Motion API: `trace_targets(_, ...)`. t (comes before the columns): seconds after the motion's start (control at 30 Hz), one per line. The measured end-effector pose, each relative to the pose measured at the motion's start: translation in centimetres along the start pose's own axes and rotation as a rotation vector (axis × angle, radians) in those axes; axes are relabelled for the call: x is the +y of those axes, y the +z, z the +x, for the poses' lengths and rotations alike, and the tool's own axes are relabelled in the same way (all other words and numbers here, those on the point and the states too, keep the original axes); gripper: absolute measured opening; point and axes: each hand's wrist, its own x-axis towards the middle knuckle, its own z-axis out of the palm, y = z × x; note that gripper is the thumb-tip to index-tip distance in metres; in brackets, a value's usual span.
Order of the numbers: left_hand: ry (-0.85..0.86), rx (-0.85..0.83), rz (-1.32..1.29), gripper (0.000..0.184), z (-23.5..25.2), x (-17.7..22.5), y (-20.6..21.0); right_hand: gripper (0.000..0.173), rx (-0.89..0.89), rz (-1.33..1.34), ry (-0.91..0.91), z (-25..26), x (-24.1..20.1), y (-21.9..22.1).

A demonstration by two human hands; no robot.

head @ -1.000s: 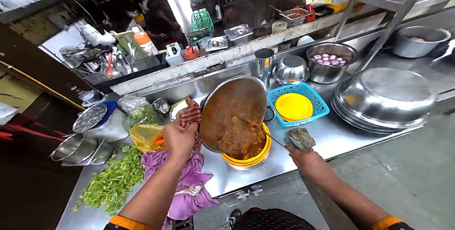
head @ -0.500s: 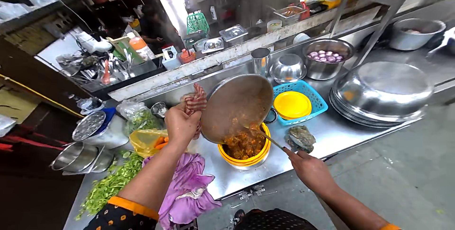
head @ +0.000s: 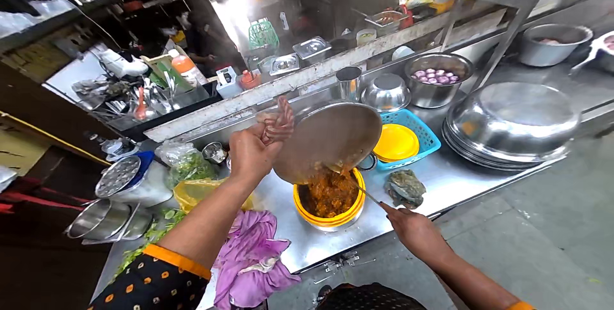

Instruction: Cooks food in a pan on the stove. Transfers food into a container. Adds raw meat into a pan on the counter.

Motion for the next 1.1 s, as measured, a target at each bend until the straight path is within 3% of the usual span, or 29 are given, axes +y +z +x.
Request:
trace_targets(0.27,0.102,-0.045,0.034,0.014,1.3,0.4,-0.1,0.041,0.102,-0.144,-0.243,-2.1,2.1,-1.1)
trace_targets(0.37,0.103,-0.054,0.034,0.012,1.5,0.3,0.0,0.039,0.167,-0.116,-0.195,-1.2,2.2,-1.9)
trace_targets(0.5,0.102,-0.038,0.046,0.016,1.4,0.4,0.0,0.035,0.189,-0.071,0.001,0.5,1.8,-2.5)
trace_targets(0.63,0.047,-0.056,0.046,0.012,1.5,0.1,0.0,0.038,0.035,0.025,0.096,-1.5,1.5,-2.4)
trace_targets(0.77,0.003,-0.057,0.034,0.014,1.9,-1.0,0.3,0.039,-0.083,0.060,0.019,-4.9,-0.2,-1.3)
trace_targets(0.9,-0.108,-0.063,0.018,0.015,2.8,-1.4,0.4,0.040,-0.147,0.023,0.011,-5.0,-2.1,-1.3)
trace_targets(1.1,-0.330,-0.111,-0.085,0.027,6.0,-7.1,0.8,0.038,0.043,0.040,-0.015,-5.3,-2.6,-2.6)
